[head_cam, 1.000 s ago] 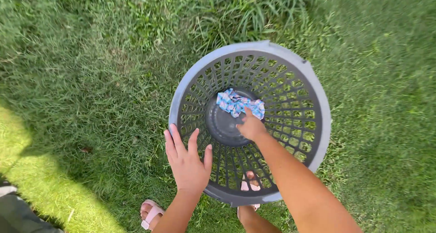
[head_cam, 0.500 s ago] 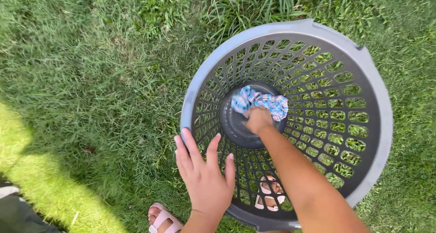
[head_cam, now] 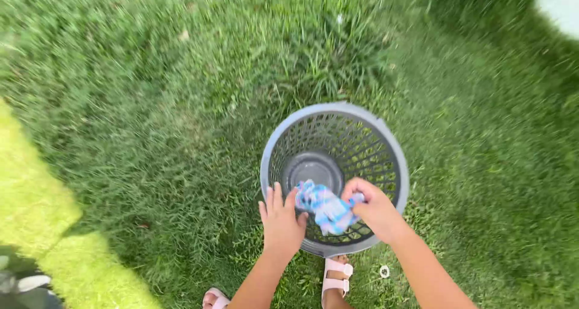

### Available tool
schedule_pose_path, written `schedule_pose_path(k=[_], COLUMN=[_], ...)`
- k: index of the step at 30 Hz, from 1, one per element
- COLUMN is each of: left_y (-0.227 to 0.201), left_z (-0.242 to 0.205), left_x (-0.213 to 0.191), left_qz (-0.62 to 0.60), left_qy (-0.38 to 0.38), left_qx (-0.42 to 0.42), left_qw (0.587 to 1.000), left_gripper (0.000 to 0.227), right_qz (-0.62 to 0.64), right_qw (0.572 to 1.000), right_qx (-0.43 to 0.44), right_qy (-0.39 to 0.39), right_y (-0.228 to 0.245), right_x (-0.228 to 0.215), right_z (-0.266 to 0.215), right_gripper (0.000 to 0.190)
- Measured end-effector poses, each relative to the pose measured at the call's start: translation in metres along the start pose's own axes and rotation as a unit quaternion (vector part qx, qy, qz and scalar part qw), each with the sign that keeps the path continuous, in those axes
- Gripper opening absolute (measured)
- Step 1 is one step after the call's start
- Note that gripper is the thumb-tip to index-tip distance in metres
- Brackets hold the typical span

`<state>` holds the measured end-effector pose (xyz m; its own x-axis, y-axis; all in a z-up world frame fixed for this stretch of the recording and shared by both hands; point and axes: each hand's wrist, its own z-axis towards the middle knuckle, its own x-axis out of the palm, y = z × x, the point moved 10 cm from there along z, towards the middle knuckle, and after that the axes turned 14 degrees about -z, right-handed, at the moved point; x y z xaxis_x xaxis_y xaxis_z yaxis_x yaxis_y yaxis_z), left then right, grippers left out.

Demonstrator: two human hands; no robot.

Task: Hanging various pieces of laundry on a clothesline using hangers in an outdoor setting.

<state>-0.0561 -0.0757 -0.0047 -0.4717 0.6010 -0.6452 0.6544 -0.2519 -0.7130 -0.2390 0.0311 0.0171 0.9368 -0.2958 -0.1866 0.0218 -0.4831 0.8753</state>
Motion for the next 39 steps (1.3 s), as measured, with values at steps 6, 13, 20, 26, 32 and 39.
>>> schedule_pose_path(k=[6, 13, 20, 26, 32, 39], left_y=[-0.057, -0.142, -0.149, -0.206, -0.270, -0.293], left_z=[-0.026, -0.071, -0.101, -0.127, -0.134, -0.165], left_x=[-0.066, -0.178, -0.271, -0.375, -0.461, -0.520], left_qz=[-0.242, -0.240, -0.263, -0.281, -0.505, -0.574], left_qy=[-0.011, 0.014, -0.037, -0.163, -0.082, -0.033], left_qx=[0.094, 0.123, -0.003, 0.112, 0.224, 0.237], left_qw=[0.966, 0.963, 0.964, 0.939, 0.830, 0.783], left_gripper=[0.066, 0.041, 0.036, 0.037, 0.045, 0.042], right_qz=[0.091, 0.184, 0.195, -0.080, -0.031, 0.078], right_qw=[0.993, 0.968, 0.969, 0.942, 0.938, 0.980], right_qx=[-0.032, -0.134, -0.116, -0.243, -0.243, -0.139], right_qy=[0.066, 0.109, -0.093, -0.215, -0.245, -0.121], right_y=[0.109, 0.246, 0.344, 0.379, 0.376, 0.409], right_x=[0.011, 0.003, -0.049, -0.056, -0.060, 0.002], right_z=[-0.064, -0.088, -0.107, -0.107, -0.064, -0.024], right_gripper=[0.014, 0.015, 0.015, 0.024, 0.030, 0.030])
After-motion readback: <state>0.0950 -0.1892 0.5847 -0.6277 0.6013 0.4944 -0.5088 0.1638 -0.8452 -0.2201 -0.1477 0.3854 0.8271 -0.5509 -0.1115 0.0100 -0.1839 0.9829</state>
